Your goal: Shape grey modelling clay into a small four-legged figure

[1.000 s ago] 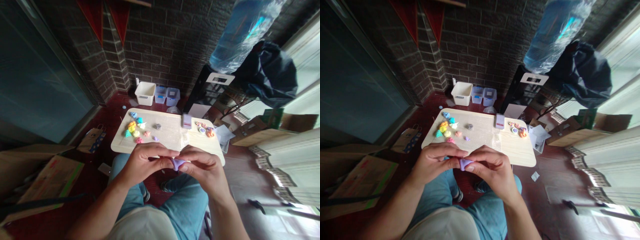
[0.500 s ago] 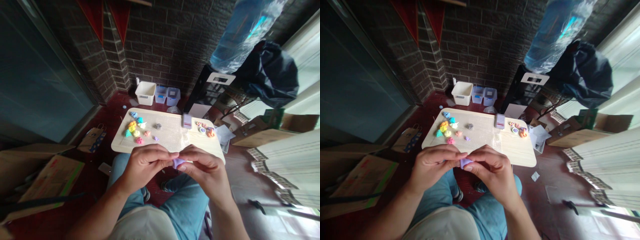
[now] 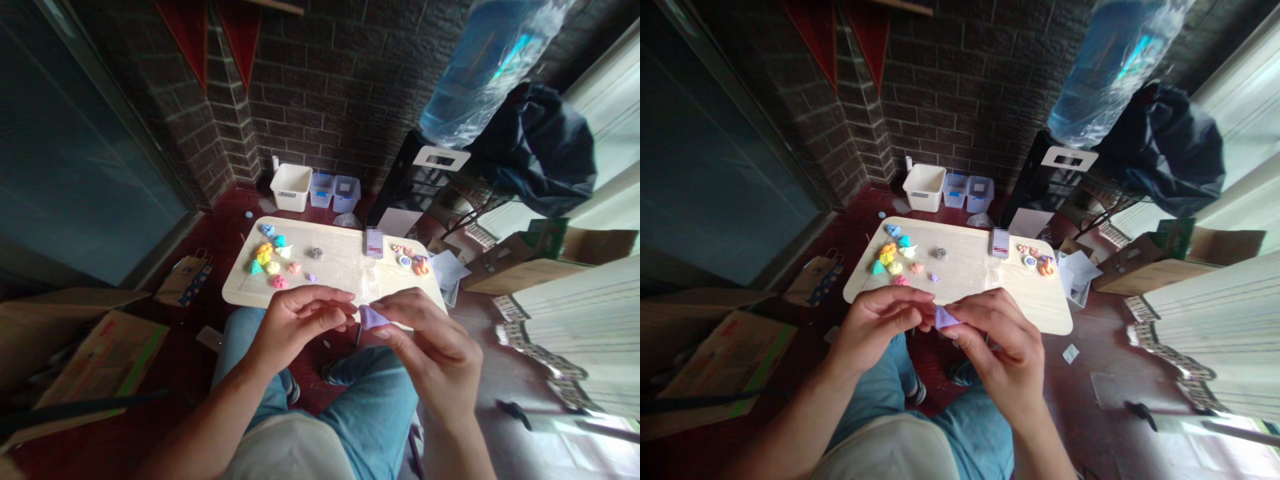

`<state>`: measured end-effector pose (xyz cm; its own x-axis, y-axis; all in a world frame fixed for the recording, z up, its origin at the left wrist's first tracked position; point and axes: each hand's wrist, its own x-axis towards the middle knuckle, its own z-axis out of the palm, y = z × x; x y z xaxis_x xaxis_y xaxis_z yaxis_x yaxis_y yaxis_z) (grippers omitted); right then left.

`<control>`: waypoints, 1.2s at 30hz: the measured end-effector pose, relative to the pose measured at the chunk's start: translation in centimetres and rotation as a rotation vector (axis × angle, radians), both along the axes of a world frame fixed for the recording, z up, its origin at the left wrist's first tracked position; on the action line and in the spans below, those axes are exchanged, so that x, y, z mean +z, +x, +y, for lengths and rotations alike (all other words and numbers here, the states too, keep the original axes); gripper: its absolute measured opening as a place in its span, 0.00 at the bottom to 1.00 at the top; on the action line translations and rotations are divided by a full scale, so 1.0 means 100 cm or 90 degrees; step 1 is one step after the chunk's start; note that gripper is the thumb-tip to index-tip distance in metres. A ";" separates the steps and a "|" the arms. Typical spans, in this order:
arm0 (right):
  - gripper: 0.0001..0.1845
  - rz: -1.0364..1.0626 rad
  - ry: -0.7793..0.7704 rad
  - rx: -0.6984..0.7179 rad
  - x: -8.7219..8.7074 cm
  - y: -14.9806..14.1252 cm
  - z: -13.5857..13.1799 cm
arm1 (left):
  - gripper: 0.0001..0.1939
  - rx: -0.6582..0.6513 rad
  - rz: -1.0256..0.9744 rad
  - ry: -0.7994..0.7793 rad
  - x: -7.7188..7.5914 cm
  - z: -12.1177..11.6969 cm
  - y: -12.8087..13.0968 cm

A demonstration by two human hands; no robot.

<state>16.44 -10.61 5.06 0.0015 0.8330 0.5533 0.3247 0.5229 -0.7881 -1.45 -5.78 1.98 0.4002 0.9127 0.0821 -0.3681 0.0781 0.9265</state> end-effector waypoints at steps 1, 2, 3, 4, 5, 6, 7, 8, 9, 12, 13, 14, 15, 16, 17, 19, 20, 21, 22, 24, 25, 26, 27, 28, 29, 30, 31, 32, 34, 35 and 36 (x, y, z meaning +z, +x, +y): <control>0.14 0.009 -0.010 0.003 -0.001 0.001 0.000 | 0.13 -0.007 -0.014 -0.010 -0.001 0.000 0.000; 0.13 0.022 -0.032 0.014 -0.002 0.002 0.001 | 0.11 -0.016 -0.024 -0.015 -0.003 0.000 0.000; 0.12 0.039 -0.058 0.030 -0.004 0.003 0.001 | 0.10 -0.025 -0.034 -0.015 -0.003 -0.001 0.000; 0.11 0.057 -0.086 0.051 -0.006 0.004 0.002 | 0.09 -0.033 -0.041 -0.013 -0.003 -0.001 -0.001; 0.11 0.078 -0.113 0.073 -0.008 0.004 0.003 | 0.09 -0.038 -0.046 -0.009 -0.003 -0.002 -0.001; 0.10 0.098 -0.136 0.096 -0.010 0.005 0.004 | 0.09 -0.037 -0.045 0.001 -0.002 -0.002 -0.002; 0.09 0.120 -0.156 0.118 -0.012 0.005 0.006 | 0.08 -0.030 -0.034 0.019 -0.001 -0.003 -0.002; 0.09 0.144 -0.174 0.138 -0.014 0.005 0.007 | 0.08 -0.017 -0.012 0.048 0.001 -0.002 -0.003; 0.09 0.167 -0.190 0.157 -0.016 0.004 0.008 | 0.08 0.000 0.016 0.089 0.003 -0.002 -0.004; 0.08 0.228 -0.221 0.195 -0.022 0.002 0.011 | 0.09 0.044 0.100 0.241 0.008 0.001 -0.007; 0.07 0.243 -0.227 0.200 -0.024 0.002 0.011 | 0.10 0.050 0.117 0.284 0.010 0.002 -0.008; 0.07 0.255 -0.230 0.205 -0.025 0.001 0.012 | 0.12 0.054 0.128 0.318 0.011 0.003 -0.008; 0.07 0.266 -0.234 0.211 -0.026 0.001 0.012 | 0.13 0.056 0.135 0.344 0.012 0.004 -0.009; 0.07 0.275 -0.240 0.219 -0.027 0.001 0.012 | 0.14 0.055 0.141 0.364 0.013 0.004 -0.009; 0.07 0.281 -0.246 0.229 -0.027 0.001 0.012 | 0.15 0.057 0.146 0.382 0.014 0.004 -0.009; 0.08 0.286 -0.258 0.245 -0.026 0.001 0.011 | 0.15 0.059 0.156 0.412 0.015 0.004 -0.009; 0.09 0.286 -0.259 0.248 -0.025 0.001 0.011 | 0.14 0.062 0.159 0.425 0.016 0.004 -0.008; 0.09 0.284 -0.258 0.249 -0.024 0.001 0.011 | 0.14 0.065 0.161 0.438 0.017 0.004 -0.008; 0.09 0.280 -0.253 0.247 -0.023 0.001 0.011 | 0.14 0.071 0.159 0.450 0.017 0.004 -0.007; 0.10 0.266 -0.241 0.238 -0.021 0.000 0.010 | 0.14 0.086 0.153 0.470 0.017 0.004 -0.006; 0.10 0.256 -0.234 0.230 -0.021 0.000 0.009 | 0.14 0.094 0.151 0.476 0.017 0.004 -0.006; 0.11 0.244 -0.228 0.219 -0.020 -0.001 0.008 | 0.14 0.100 0.150 0.477 0.016 0.004 -0.006; 0.11 0.229 -0.221 0.208 -0.019 -0.002 0.008 | 0.14 0.105 0.151 0.471 0.015 0.003 -0.005; 0.11 0.210 -0.211 0.192 -0.018 -0.002 0.006 | 0.15 0.107 0.151 0.458 0.013 0.003 -0.005; 0.12 0.183 -0.198 0.174 -0.016 -0.002 0.005 | 0.15 0.108 0.150 0.433 0.011 0.003 -0.004; 0.12 0.150 -0.180 0.153 -0.015 -0.001 0.004 | 0.14 0.107 0.145 0.393 0.009 0.003 -0.004; 0.13 0.113 -0.158 0.132 -0.013 0.000 0.003 | 0.14 0.100 0.135 0.334 0.007 0.002 -0.004; 0.14 0.075 -0.131 0.112 -0.011 0.002 0.003 | 0.14 0.087 0.117 0.264 0.005 0.001 -0.003; 0.14 0.006 -0.077 0.086 -0.008 0.006 0.003 | 0.12 0.041 0.063 0.119 0.003 0.001 -0.004; 0.13 -0.024 -0.054 0.085 -0.006 0.008 0.003 | 0.11 0.009 0.035 0.062 0.002 0.000 -0.004; 0.13 -0.050 -0.035 0.089 -0.004 0.010 0.004 | 0.10 -0.023 0.012 0.021 0.002 0.000 -0.004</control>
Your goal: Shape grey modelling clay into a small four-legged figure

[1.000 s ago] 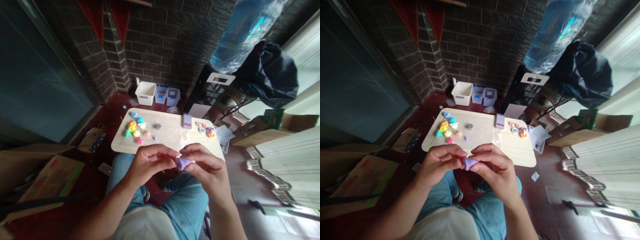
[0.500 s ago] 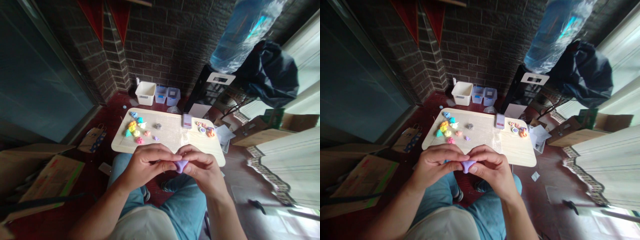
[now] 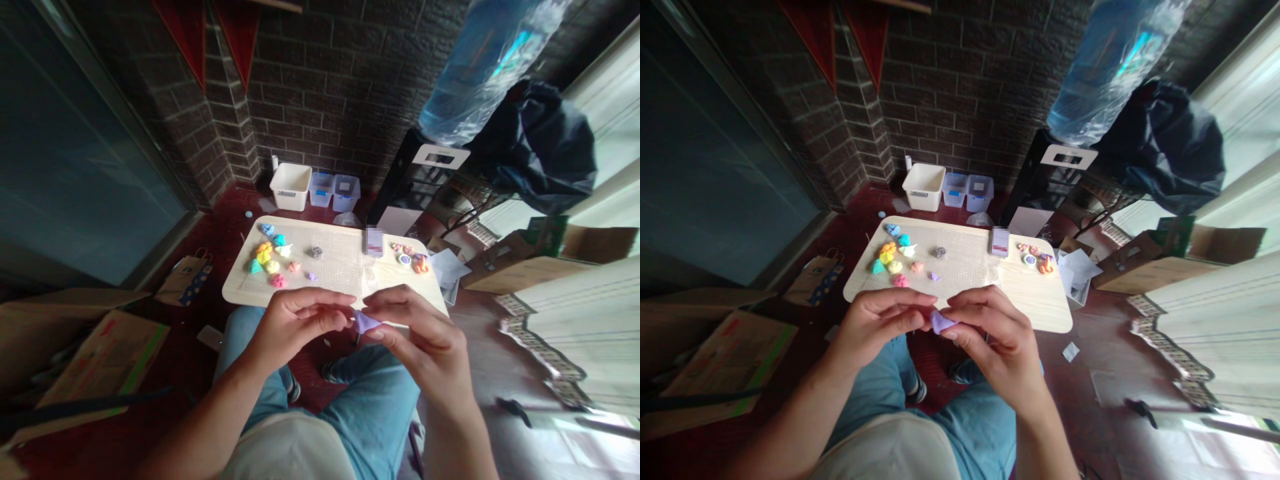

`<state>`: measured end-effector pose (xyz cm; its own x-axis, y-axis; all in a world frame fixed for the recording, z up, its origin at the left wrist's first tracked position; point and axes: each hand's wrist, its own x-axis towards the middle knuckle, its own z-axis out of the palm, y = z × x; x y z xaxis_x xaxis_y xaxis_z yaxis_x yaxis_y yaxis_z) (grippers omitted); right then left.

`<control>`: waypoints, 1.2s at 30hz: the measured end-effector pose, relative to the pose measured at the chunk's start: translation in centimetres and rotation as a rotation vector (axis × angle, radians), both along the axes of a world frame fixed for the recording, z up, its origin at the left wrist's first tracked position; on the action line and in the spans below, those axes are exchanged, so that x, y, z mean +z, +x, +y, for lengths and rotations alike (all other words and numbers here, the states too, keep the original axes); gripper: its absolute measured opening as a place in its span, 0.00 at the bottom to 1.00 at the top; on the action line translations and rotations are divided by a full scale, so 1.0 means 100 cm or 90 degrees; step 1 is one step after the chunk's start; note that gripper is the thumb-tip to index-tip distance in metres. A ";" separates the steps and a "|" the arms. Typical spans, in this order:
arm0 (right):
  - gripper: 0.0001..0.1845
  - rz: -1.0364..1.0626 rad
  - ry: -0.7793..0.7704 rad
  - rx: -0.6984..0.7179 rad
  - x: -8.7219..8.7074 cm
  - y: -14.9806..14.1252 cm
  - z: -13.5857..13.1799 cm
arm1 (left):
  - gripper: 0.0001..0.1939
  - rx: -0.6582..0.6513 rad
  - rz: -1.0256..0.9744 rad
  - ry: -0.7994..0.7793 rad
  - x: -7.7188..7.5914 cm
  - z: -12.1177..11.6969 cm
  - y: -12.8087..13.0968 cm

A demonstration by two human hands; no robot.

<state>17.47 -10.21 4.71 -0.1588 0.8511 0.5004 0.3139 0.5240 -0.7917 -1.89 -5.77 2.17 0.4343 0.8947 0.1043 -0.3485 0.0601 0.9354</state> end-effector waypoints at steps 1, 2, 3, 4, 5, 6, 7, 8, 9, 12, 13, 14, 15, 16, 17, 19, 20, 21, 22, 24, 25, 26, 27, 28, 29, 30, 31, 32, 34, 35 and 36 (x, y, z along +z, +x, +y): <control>0.12 -0.026 0.015 0.009 0.002 0.002 0.001 | 0.08 -0.025 -0.015 -0.029 0.000 0.000 0.000; 0.12 -0.052 0.028 0.018 0.003 0.003 0.002 | 0.08 -0.043 -0.024 -0.048 0.001 0.000 -0.001; 0.12 -0.076 0.040 0.027 0.005 0.004 0.003 | 0.08 -0.053 -0.028 -0.065 0.002 0.001 -0.001; 0.11 -0.097 0.051 0.033 0.006 0.005 0.004 | 0.09 -0.058 -0.030 -0.079 0.002 0.001 -0.001; 0.12 -0.113 0.060 0.036 0.006 0.005 0.004 | 0.09 -0.062 -0.030 -0.092 0.002 0.001 -0.001; 0.12 -0.124 0.066 0.037 0.006 0.005 0.005 | 0.10 -0.067 -0.031 -0.102 0.002 0.001 -0.001; 0.12 -0.132 0.070 0.037 0.005 0.005 0.005 | 0.10 -0.072 -0.033 -0.110 0.002 0.002 -0.001; 0.13 -0.134 0.070 0.030 0.004 0.005 0.005 | 0.10 -0.074 -0.035 -0.113 0.001 0.002 -0.001; 0.14 -0.128 0.067 0.015 0.002 0.004 0.004 | 0.10 -0.071 -0.037 -0.115 -0.001 0.002 0.000; 0.18 -0.067 0.043 -0.064 -0.005 0.000 0.002 | 0.10 -0.023 -0.042 -0.117 -0.007 0.002 0.001; 0.18 -0.040 0.035 -0.089 -0.008 -0.002 0.001 | 0.10 -0.005 -0.050 -0.120 -0.008 0.003 0.002; 0.17 -0.021 0.029 -0.105 -0.010 -0.004 0.001 | 0.10 0.008 -0.065 -0.127 -0.009 0.003 0.002; 0.16 -0.012 0.028 -0.113 -0.012 -0.007 0.000 | 0.10 0.012 -0.085 -0.138 -0.010 0.003 0.003; 0.14 -0.012 0.035 -0.118 -0.013 -0.010 0.000 | 0.10 0.008 -0.107 -0.150 -0.010 0.003 0.004; 0.14 -0.020 0.049 -0.123 -0.015 -0.014 0.000 | 0.09 -0.001 -0.128 -0.163 -0.009 0.003 0.005; 0.14 -0.043 0.092 -0.143 -0.015 -0.020 0.000 | 0.09 -0.010 -0.155 -0.186 -0.007 0.002 0.008; 0.14 -0.055 0.116 -0.159 -0.015 -0.022 0.000 | 0.09 -0.009 -0.161 -0.194 -0.007 0.002 0.009; 0.15 -0.068 0.138 -0.174 -0.015 -0.024 0.000 | 0.09 -0.004 -0.162 -0.198 -0.006 0.001 0.010; 0.15 -0.081 0.158 -0.188 -0.015 -0.026 0.000 | 0.09 0.001 -0.161 -0.200 -0.006 0.000 0.011; 0.15 -0.107 0.185 -0.208 -0.015 -0.028 -0.001 | 0.09 0.009 -0.155 -0.198 -0.006 -0.001 0.012; 0.15 -0.119 0.196 -0.213 -0.014 -0.028 -0.001 | 0.09 0.012 -0.150 -0.195 -0.006 -0.001 0.012; 0.15 -0.129 0.206 -0.216 -0.014 -0.028 -0.001 | 0.09 0.016 -0.144 -0.194 -0.007 -0.001 0.012; 0.15 -0.137 0.212 -0.219 -0.014 -0.028 -0.002 | 0.09 0.019 -0.137 -0.193 -0.007 -0.002 0.012; 0.16 -0.143 0.217 -0.223 -0.014 -0.028 -0.002 | 0.10 0.021 -0.129 -0.195 -0.008 -0.002 0.012; 0.16 -0.147 0.220 -0.227 -0.015 -0.028 -0.001 | 0.10 0.021 -0.123 -0.196 -0.008 -0.002 0.012; 0.16 -0.149 0.223 -0.235 -0.016 -0.029 -0.001 | 0.11 0.017 -0.121 -0.196 -0.008 -0.002 0.012; 0.17 -0.150 0.227 -0.244 -0.017 -0.029 -0.001 | 0.12 0.009 -0.124 -0.192 -0.008 -0.002 0.012; 0.17 -0.152 0.233 -0.253 -0.019 -0.029 0.000 | 0.13 -0.001 -0.129 -0.183 -0.009 -0.002 0.012; 0.18 -0.168 0.242 -0.264 -0.023 -0.030 0.001 | 0.18 -0.012 -0.134 -0.156 -0.009 -0.002 0.013; 0.19 -0.179 0.245 -0.266 -0.024 -0.030 0.001 | 0.19 -0.007 -0.127 -0.142 -0.009 -0.002 0.014; 0.20 -0.190 0.246 -0.265 -0.026 -0.030 0.001 | 0.18 0.005 -0.116 -0.133 -0.008 -0.001 0.015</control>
